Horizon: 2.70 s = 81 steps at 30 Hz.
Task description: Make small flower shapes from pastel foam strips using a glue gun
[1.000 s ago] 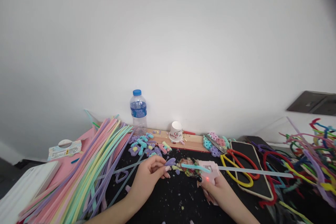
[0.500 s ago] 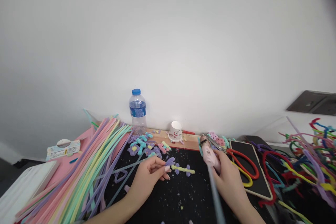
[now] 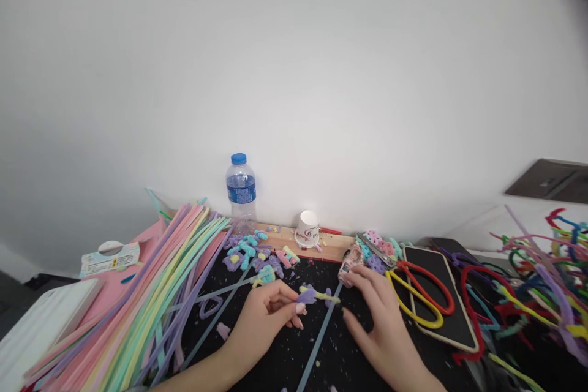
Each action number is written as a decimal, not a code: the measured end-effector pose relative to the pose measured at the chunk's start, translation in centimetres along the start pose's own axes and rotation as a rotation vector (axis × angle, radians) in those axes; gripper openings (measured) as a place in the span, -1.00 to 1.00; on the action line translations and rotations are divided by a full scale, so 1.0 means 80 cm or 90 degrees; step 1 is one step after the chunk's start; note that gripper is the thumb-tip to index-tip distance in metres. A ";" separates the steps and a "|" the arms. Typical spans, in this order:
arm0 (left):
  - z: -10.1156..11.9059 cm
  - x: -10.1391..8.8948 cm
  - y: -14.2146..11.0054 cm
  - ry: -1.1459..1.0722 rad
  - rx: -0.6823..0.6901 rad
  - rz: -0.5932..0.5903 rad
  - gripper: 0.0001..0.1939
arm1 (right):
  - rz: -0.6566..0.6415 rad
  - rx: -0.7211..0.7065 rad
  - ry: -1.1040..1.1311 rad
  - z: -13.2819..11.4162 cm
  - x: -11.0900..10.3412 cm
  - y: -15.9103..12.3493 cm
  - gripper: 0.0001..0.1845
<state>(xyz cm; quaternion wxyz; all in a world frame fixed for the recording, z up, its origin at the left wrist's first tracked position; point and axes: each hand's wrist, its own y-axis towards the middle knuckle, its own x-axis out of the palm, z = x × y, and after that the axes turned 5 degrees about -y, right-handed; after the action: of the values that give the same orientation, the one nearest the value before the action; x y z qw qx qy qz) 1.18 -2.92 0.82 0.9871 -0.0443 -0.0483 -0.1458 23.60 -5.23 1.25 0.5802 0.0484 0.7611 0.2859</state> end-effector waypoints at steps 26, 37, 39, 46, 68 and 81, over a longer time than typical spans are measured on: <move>-0.013 0.011 -0.010 0.050 0.005 -0.097 -0.91 | 0.035 -0.131 0.152 -0.025 0.010 -0.008 -0.83; -0.010 0.011 -0.007 0.022 -0.028 -0.084 -0.87 | 0.037 -0.120 0.148 -0.022 0.013 -0.010 -0.77; -0.009 0.011 -0.006 0.018 -0.030 -0.085 -0.87 | 0.039 -0.123 0.152 -0.023 0.011 -0.009 -0.76; -0.011 0.012 -0.005 -0.011 -0.047 -0.091 -0.87 | 0.025 -0.120 0.160 -0.024 0.010 -0.009 -0.74; -0.010 0.012 -0.003 -0.044 -0.071 -0.110 -0.86 | 0.013 -0.102 0.180 -0.023 0.014 -0.011 -0.77; -0.015 0.009 -0.001 -0.056 -0.063 -0.136 -0.82 | 0.008 -0.100 0.189 -0.023 0.015 -0.009 -0.80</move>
<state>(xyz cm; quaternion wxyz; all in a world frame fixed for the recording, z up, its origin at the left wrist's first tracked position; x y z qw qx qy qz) 1.98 -3.32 -0.25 0.9595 -0.0942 -0.0884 -0.2502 21.72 -6.06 0.16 0.4616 -0.0353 0.8135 0.3519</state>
